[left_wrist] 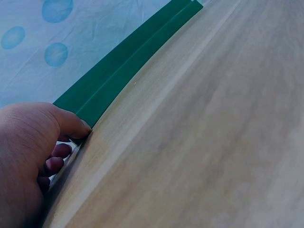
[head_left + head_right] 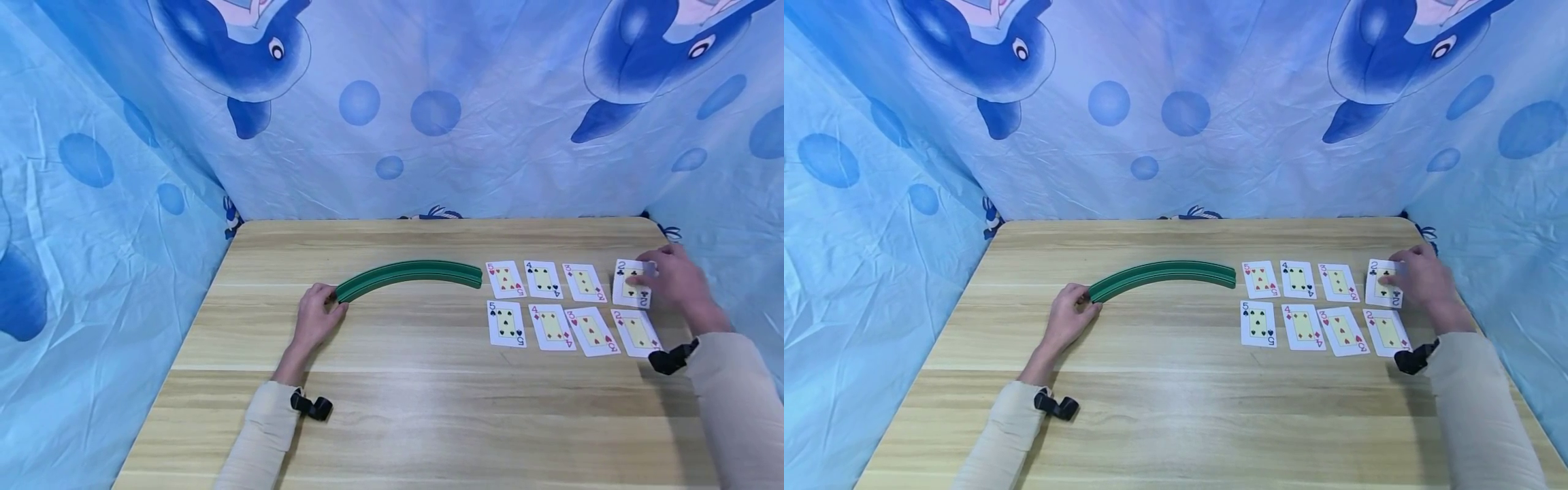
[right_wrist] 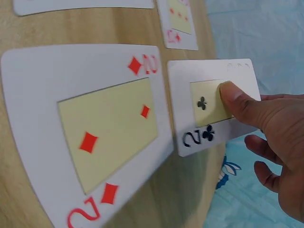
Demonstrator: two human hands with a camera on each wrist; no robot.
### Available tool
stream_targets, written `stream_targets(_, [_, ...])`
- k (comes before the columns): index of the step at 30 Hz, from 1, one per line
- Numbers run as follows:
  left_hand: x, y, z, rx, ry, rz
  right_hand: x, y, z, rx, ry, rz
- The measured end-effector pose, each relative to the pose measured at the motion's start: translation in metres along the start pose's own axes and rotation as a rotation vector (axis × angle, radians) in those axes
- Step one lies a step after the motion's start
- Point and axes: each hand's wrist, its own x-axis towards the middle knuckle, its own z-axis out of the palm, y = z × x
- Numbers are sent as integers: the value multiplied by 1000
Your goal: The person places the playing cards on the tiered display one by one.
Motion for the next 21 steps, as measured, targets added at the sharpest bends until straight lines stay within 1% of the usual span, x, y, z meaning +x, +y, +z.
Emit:
stream_targets(6, [0,-1,0,5,1,0,-5,1,-13,4,9,-54])
stream_targets(10, [0,-1,1,10,7,11,-8,0,-20,50,1,-54])
stream_targets(15, [0,0,0,9,5,9,-12,1,-22,92,2,-55])
stream_targets(21, [-1,1,-1,12,7,11,-16,-2,-26,95,38,-99])
